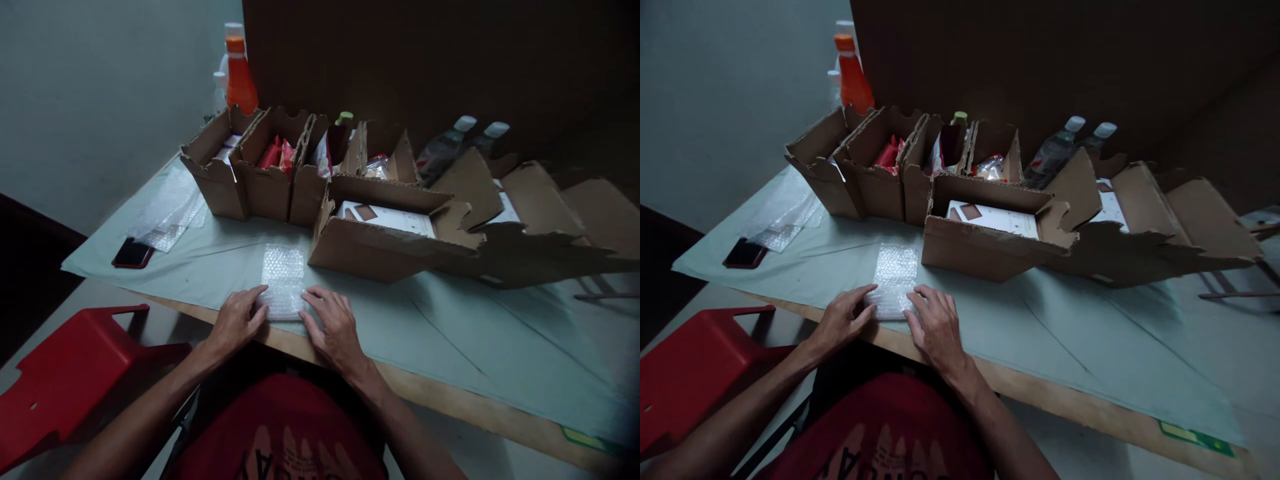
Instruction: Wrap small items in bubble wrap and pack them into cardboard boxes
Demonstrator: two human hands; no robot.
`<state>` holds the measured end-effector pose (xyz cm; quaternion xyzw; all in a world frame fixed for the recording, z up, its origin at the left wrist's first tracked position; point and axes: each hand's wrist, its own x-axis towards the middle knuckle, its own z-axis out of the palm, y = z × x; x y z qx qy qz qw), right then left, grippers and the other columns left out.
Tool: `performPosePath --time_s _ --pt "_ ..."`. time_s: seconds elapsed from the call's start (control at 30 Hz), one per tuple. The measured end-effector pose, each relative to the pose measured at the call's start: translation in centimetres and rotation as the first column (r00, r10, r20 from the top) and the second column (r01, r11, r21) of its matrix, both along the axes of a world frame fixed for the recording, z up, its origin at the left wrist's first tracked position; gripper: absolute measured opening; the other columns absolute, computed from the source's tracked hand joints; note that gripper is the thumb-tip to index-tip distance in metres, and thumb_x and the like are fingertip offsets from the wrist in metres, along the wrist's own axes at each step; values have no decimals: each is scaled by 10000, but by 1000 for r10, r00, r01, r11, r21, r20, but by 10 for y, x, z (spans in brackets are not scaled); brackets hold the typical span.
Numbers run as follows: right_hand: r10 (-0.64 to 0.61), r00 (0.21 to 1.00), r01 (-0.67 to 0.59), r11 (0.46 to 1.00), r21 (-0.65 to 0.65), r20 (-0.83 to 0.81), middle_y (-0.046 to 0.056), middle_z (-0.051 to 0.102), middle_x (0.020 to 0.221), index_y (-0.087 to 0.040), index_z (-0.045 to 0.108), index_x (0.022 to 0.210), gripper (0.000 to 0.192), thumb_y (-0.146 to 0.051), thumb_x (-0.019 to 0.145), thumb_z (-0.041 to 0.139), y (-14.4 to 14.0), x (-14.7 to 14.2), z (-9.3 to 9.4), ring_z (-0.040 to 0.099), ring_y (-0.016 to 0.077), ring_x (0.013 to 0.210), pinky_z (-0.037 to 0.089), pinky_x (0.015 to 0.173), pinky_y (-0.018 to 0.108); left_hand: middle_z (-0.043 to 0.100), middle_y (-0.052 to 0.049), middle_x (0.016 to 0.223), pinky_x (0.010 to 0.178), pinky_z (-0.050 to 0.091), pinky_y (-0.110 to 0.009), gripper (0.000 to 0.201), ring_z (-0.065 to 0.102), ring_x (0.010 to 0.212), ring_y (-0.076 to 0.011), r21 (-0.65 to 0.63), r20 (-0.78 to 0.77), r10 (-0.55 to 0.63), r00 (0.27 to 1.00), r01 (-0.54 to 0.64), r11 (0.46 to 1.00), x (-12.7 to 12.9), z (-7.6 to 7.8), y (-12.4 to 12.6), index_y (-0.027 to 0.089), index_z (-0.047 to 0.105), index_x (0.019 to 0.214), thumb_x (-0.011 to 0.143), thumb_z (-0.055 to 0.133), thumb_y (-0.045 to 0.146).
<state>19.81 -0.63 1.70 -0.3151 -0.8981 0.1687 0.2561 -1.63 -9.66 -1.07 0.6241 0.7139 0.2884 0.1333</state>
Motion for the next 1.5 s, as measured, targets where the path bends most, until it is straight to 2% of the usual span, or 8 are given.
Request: performPosePath --time_s 0.2,0.37,0.77,0.83,0.93,1.1,1.33,1.5 --pt "134 984 -139 990 33 115 136 689 1256 -207 663 1209 290 -160 930 603 -4 -1 -12 596 300 1167 457 963 472 636 -140 1236 986 484 -461 376 591 1141 -294 113 -106 16 994 -4 994 3 7 1 200 616 1284 926 578 306" --pt "110 994 -106 985 -133 22 70 768 1060 -228 689 1157 247 -159 964 551 -5 6 -7 674 234 967 481 890 409 695 -103 1151 1056 424 -487 370 600 1143 -270 127 -75 -234 969 242 962 4 17 -16 219 603 1290 924 557 208" --pt "128 982 -128 992 -9 138 135 713 1205 -192 656 1220 309 -189 911 650 0 -3 -6 617 311 1104 465 950 481 680 -81 942 872 499 -436 384 628 908 -255 -7 96 106 990 -106 994 7 18 8 175 624 1243 903 586 350" --pt "69 996 -65 994 -84 48 122 742 1159 -184 670 1207 279 -165 937 603 6 -7 -8 649 286 1051 483 929 455 685 -91 1041 878 530 -416 467 655 982 -247 -58 411 215 886 -210 976 12 21 -4 189 582 1288 880 622 414" --pt "-50 994 23 966 -259 -96 114 754 1169 -181 685 1218 282 -206 956 582 4 -8 -5 676 260 1037 501 930 413 665 -133 1250 924 548 -413 642 662 1130 -268 -223 809 304 503 -216 951 28 25 -15 193 513 1362 815 704 469" --pt "-65 984 -19 886 -464 -165 52 773 1080 -251 721 1156 245 -273 955 582 -17 4 3 689 228 984 506 938 378 725 -87 1095 915 543 -357 675 692 1010 -237 -257 954 273 126 -127 958 59 24 -7 160 584 1281 705 820 420" --pt "-203 950 -18 726 -687 -239 114 663 1263 -202 588 1347 609 -433 804 738 -17 40 7 642 240 1070 522 893 341 726 -50 977 810 542 -304 590 685 880 -199 -258 965 261 7 -130 957 82 25 0 157 628 1189 703 855 404" --pt "-294 924 28 690 -724 -245 -4 659 805 -195 684 959 193 -348 859 622 -19 41 8 582 155 727 462 682 260 717 -27 883 751 515 -267 466 646 798 -173 -243 959 255 121 -110 964 94 21 5 158 673 1033 686 861 407"
